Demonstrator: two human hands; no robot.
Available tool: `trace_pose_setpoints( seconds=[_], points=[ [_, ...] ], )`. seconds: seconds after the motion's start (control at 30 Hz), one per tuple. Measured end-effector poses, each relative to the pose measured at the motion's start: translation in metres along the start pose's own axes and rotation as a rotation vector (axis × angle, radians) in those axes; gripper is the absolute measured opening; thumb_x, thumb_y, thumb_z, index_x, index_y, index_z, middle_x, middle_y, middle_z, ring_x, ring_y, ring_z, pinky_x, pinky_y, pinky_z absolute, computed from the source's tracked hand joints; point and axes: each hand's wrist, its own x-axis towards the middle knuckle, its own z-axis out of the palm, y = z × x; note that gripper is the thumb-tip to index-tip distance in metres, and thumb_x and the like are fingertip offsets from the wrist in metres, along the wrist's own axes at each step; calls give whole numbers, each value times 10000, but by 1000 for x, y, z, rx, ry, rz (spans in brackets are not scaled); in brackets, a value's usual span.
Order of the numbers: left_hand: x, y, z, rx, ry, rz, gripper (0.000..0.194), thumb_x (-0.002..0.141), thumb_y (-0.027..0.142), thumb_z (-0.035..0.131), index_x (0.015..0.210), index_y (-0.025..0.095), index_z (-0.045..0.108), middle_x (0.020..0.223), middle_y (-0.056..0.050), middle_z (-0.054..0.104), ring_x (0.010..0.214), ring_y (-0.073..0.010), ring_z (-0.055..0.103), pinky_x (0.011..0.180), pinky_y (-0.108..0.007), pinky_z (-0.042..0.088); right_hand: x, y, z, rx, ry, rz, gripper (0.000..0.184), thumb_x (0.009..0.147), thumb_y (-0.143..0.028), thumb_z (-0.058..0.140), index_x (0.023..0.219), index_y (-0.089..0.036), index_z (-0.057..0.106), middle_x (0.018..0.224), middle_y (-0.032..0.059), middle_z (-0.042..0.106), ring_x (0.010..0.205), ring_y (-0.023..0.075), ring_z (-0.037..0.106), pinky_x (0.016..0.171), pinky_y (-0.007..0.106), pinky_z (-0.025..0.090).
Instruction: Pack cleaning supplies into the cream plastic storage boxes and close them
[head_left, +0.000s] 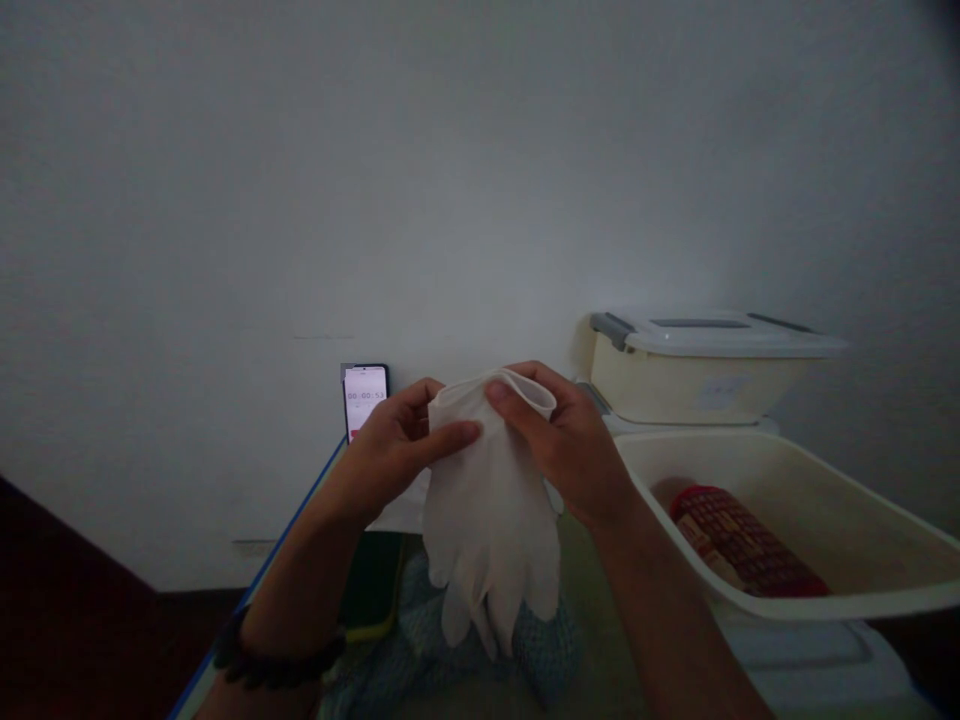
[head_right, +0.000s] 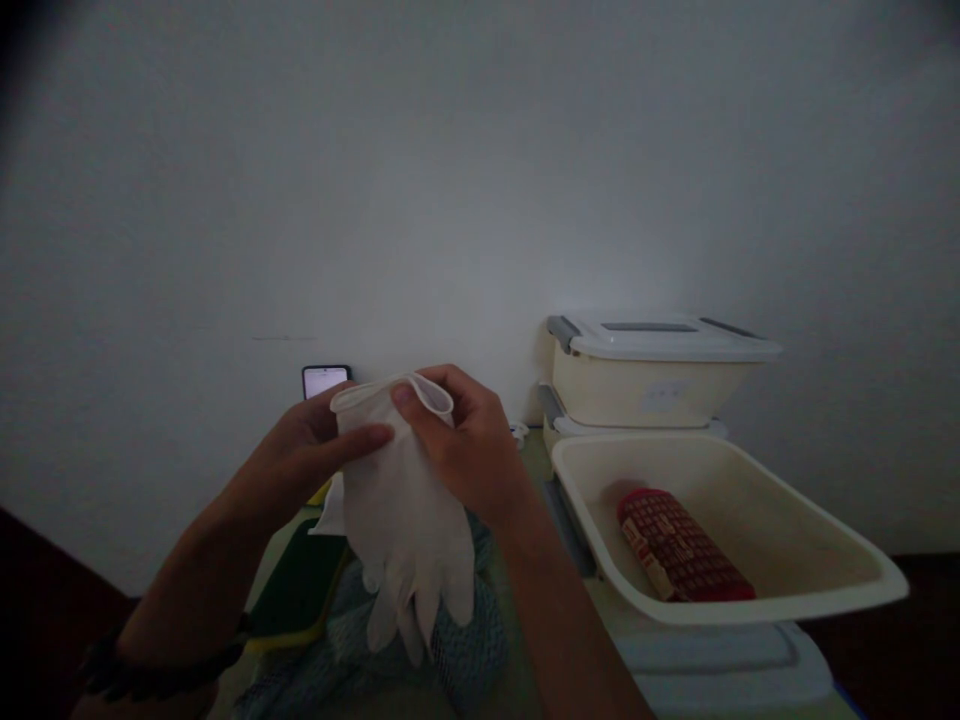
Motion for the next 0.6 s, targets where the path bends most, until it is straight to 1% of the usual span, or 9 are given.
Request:
trace_pose_setpoints(
  seconds=[0.1,0.17,0.27,0.37,0.5,0.6],
  points=[
    [0,0,-1,-38,1,0,199,715,241,717,799,170,551,728,13,634,608,-107,602,535,-192,482,1,3,-1,-17,51,15,188,810,-363,585,765,-181,601,618,-46,491,552,75,417,489,194,325],
    [-1,0,-1,-48,-34,-13,194,726,248,709,810,167,554,746,13,642,650,-112,616,578,-196,495,2,4,-2,-22,73,15,210,812,-380,580,777,-177,620,615,-42,497,549,76,419,484,195,324],
    [-2,0,-1,9,-175,-113,208,714,223,719,858,160,584,767,2,667,734,-142,640,661,-230,514,2,6,-2,-14,77,3,227,810,-388,585,768,-171,637,619,-36,517,558,76,431,488,191,332],
    [-2,-3,-2,92,-292,-202,184,735,211,698,891,155,616,761,-8,685,763,-160,649,688,-257,519,3,8,-3,10,96,-3,231,807,-393,591,750,-175,639,620,-34,516,568,78,435,499,194,341],
    [-1,-8,-6,77,-354,-181,116,783,214,642,892,172,633,780,-6,685,776,-151,643,698,-255,512,4,12,-4,70,178,29,267,791,-449,596,735,-189,626,590,-37,484,529,86,418,475,210,330],
    [-2,-9,-7,62,-349,-192,120,773,233,642,875,170,629,793,-18,677,767,-160,637,675,-255,507,5,14,-4,144,222,54,280,773,-477,607,762,-199,644,594,-36,486,511,84,412,456,210,319]
  ],
)
